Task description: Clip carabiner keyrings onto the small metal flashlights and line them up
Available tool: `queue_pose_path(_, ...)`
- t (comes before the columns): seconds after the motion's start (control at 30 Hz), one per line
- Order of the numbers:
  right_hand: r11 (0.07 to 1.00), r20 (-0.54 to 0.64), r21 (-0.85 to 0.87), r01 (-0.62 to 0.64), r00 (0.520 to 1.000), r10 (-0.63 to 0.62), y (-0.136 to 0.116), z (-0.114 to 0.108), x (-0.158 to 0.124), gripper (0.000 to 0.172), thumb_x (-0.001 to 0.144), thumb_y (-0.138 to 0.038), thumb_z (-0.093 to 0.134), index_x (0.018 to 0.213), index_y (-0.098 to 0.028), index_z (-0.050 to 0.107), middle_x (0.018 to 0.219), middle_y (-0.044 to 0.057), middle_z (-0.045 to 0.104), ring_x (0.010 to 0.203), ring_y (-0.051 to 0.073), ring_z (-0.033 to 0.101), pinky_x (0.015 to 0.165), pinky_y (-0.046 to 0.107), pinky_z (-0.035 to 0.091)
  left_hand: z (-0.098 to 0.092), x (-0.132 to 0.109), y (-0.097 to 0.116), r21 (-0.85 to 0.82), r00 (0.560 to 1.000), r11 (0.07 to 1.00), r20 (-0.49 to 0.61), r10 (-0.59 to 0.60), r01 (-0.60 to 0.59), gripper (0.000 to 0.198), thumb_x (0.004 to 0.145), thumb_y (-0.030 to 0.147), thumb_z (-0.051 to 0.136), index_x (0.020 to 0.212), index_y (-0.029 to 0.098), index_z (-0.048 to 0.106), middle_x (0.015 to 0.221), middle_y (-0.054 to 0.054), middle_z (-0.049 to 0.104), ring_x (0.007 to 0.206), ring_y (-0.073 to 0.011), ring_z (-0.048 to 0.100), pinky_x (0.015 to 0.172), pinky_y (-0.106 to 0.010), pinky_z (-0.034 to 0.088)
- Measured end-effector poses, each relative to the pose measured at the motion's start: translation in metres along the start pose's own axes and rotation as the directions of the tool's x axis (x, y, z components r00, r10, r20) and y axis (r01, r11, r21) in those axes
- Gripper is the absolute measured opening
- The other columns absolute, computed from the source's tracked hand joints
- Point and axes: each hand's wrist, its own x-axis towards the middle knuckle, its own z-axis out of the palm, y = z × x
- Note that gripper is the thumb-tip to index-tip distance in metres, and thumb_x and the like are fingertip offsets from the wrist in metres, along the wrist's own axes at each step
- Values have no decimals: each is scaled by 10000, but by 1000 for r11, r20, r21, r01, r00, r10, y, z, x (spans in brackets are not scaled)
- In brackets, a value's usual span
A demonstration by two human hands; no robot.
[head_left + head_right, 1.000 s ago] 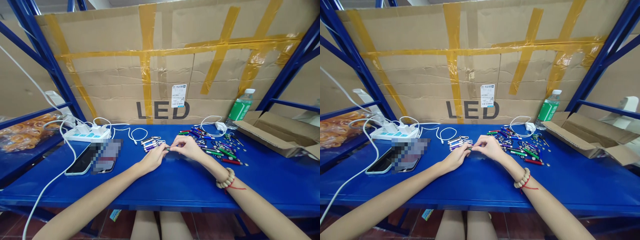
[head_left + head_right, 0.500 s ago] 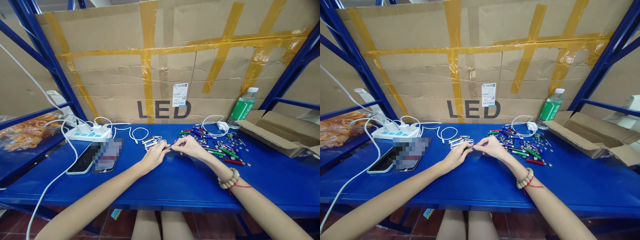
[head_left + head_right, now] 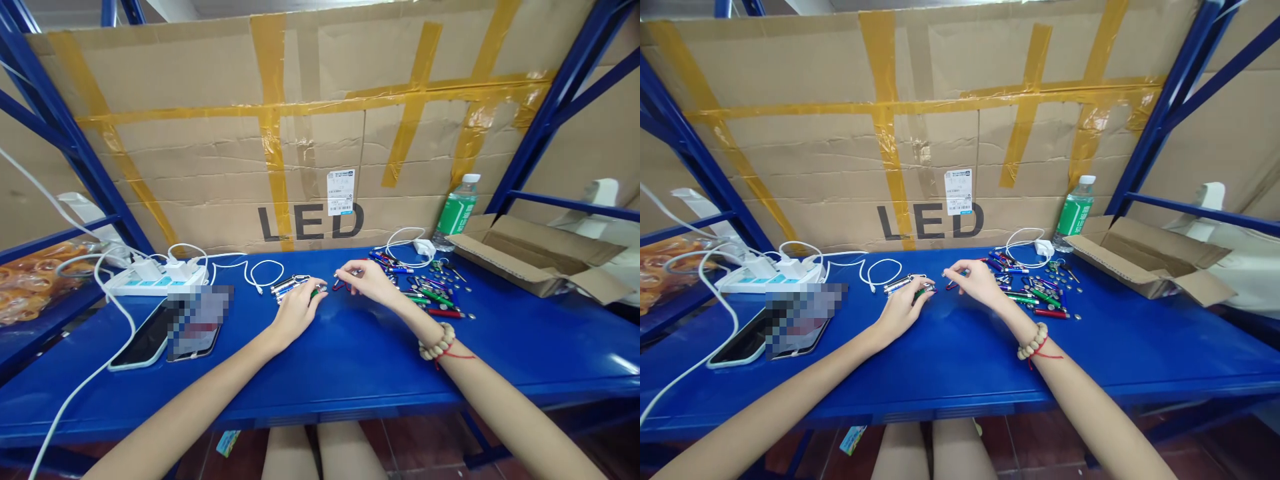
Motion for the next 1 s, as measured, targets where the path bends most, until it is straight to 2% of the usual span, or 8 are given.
queue_pose_path(0.1,920,-180,-380,-97,983,29,7,-18,1,294,783,-463,517,790,-210,667,841,33,670,734,155,610,593,220,409,-1,1,-1,50,999,998,30,25,-26,151,889,249,436,1008,201,517,987,-36,640,905,-184,612,794,-299,466)
queue_pose_path(0.17,822,-228,-525,-221,967,114,13,-29,1,269,778,-451,529,795,-228,679,870,44,670,826,198,607,626,244,411,-1,1,-3,73,999,997,35,27,-30,155,891,255,436,1007,199,522,993,-36,640,910,-185,609,802,-306,464)
queue_pose_path(0.33,649,-252,-631,-425,904,347,24,-43,3,262,788,-401,523,808,-211,703,868,94,664,847,240,617,648,285,428,-1,0,-6,112,998,992,30,49,-52,166,891,265,438,1011,202,533,990,-37,645,903,-188,612,798,-309,466)
queue_pose_path(0.5,566,-336,-646,-512,857,392,30,-46,5,316,795,-394,500,883,-156,688,898,142,653,881,258,617,686,313,449,0,0,-7,153,994,983,11,105,-105,174,890,275,441,1015,201,537,967,-41,652,885,-190,619,786,-306,469)
queue_pose_path(0.63,549,-338,-656,-518,852,400,34,-48,6,327,786,-369,511,910,-116,675,934,172,642,907,276,610,705,326,450,0,0,-8,168,993,978,-1,122,-120,169,888,272,446,1006,198,540,943,-40,659,875,-190,623,783,-308,470)
queue_pose_path(0.77,586,-325,-635,-503,862,388,32,-47,5,305,800,-379,494,889,-160,687,940,139,650,912,265,609,707,321,447,-1,0,-8,171,992,977,2,126,-124,166,888,273,447,1008,198,536,938,-37,660,877,-191,621,784,-310,468)
queue_pose_path(0.9,696,-231,-604,-388,921,312,33,-43,5,314,781,-424,520,992,-232,651,958,58,658,916,231,605,706,300,450,-1,0,-8,174,992,977,15,123,-124,174,893,277,437,1009,188,531,946,-47,657,890,-195,619,790,-317,469)
queue_pose_path(1.0,723,-122,-643,-255,965,232,40,-38,7,401,746,-469,553,1069,-240,619,1023,49,640,948,227,590,730,295,452,-1,0,-9,171,991,976,24,132,-134,178,898,277,425,1005,179,529,950,-55,655,897,-194,618,806,-321,467)
